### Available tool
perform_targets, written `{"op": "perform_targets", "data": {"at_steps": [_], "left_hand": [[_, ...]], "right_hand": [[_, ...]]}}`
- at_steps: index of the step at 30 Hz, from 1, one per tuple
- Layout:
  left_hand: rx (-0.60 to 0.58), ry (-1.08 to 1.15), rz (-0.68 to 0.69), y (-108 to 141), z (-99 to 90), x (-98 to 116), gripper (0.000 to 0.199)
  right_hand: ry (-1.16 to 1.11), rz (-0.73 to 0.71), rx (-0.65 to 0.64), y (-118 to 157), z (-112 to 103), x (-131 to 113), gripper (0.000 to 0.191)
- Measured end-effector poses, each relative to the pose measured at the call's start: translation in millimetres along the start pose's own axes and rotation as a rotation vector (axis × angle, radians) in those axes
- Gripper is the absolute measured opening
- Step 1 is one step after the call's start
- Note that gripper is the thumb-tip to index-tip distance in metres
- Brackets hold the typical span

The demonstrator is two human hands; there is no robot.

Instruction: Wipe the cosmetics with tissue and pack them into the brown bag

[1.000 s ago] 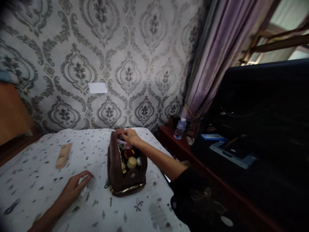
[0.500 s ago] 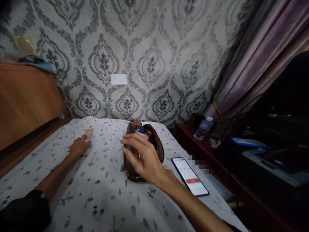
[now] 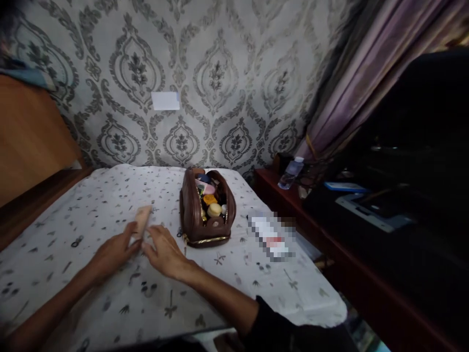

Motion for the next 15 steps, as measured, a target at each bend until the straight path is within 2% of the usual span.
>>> {"op": "perform_targets", "data": {"at_steps": [3, 5, 8, 11, 15], "left_hand": [[-0.033, 0.214, 0.164, 33.0, 4.3, 19.9, 0.055], [-0.042, 0.351, 0.202, 43.5, 1.8, 20.0, 0.053], [0.029, 0.428, 0.093, 43.8, -6.1, 3.3, 0.052], [0.157, 0.454, -0.04, 34.2, -13.8, -15.6, 0.052], [0.338, 0.484, -0.087, 23.0, -18.2, -21.4, 0.05]], "right_hand": [[0.041, 0.034, -0.062, -6.0, 18.3, 18.3, 0.026], [0.042, 0.049, -0.087, -5.4, 21.5, 23.3, 0.028], [0.051, 0.056, -0.079, 1.6, 23.5, 26.0, 0.038], [0.11, 0.11, -0.034, 8.0, 29.3, 24.2, 0.05], [0.2, 0.202, 0.008, 6.4, 39.1, 15.7, 0.061]]}}
Point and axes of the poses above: each hand's wrist, its own y-axis away from the middle knuckle, its own z-axis out of the palm, x = y × z, the point moved 1 cm from there along -y, towards the middle knuckle, and after that the axes turned 10 degrees about -y, right-handed, at the moved point
